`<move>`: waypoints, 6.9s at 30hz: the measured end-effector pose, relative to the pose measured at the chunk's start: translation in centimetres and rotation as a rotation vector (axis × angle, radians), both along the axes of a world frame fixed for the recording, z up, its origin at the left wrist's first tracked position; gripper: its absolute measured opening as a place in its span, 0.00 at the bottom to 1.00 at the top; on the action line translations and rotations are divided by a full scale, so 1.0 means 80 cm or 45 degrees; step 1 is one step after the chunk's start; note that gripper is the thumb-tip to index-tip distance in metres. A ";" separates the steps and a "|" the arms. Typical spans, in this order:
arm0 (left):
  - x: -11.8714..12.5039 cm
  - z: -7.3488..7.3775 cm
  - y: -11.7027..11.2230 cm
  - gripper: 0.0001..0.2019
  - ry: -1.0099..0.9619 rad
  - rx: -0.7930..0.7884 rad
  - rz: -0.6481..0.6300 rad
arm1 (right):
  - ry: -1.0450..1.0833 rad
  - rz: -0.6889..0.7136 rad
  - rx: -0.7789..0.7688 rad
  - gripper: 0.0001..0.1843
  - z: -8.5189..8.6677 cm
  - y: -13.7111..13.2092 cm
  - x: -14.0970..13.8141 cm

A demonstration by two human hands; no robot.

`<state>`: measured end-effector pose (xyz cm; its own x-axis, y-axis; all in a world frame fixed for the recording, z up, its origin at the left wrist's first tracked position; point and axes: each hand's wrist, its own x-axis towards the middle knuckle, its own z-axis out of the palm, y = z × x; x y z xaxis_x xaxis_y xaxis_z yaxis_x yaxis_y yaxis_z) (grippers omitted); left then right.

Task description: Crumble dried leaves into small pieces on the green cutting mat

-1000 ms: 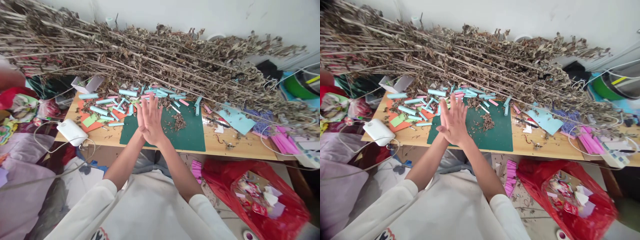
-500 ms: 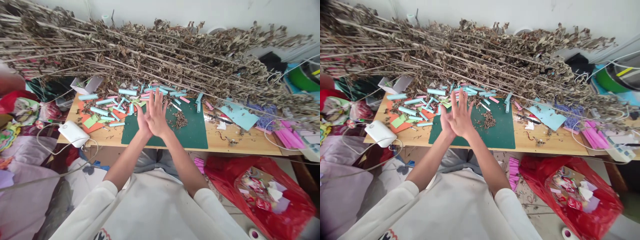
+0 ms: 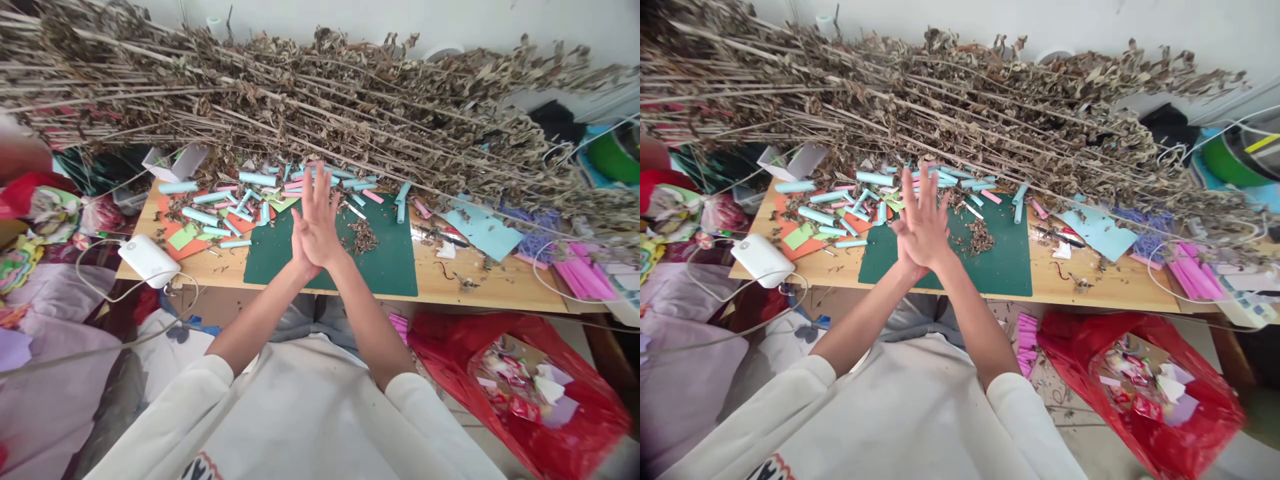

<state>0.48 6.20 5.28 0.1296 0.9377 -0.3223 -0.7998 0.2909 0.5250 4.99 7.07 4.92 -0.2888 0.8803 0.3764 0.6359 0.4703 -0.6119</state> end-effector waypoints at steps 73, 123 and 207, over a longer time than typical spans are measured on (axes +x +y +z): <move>-0.066 -0.057 -0.031 0.18 0.655 0.248 -0.016 | 0.429 -0.275 -0.097 0.11 -0.060 -0.067 0.098; -0.079 -0.072 -0.021 0.12 0.912 0.201 0.182 | 0.900 -0.433 -0.389 0.08 -0.069 -0.034 0.044; -0.086 -0.071 -0.027 0.09 1.740 0.669 0.126 | 0.668 -0.542 -0.293 0.09 -0.081 -0.041 0.029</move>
<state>-6.41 4.06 -0.36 -0.0598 0.9701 0.2351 0.3908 -0.1939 0.8998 7.32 3.81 -1.59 0.2657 0.9503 0.1625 0.3300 0.0687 -0.9415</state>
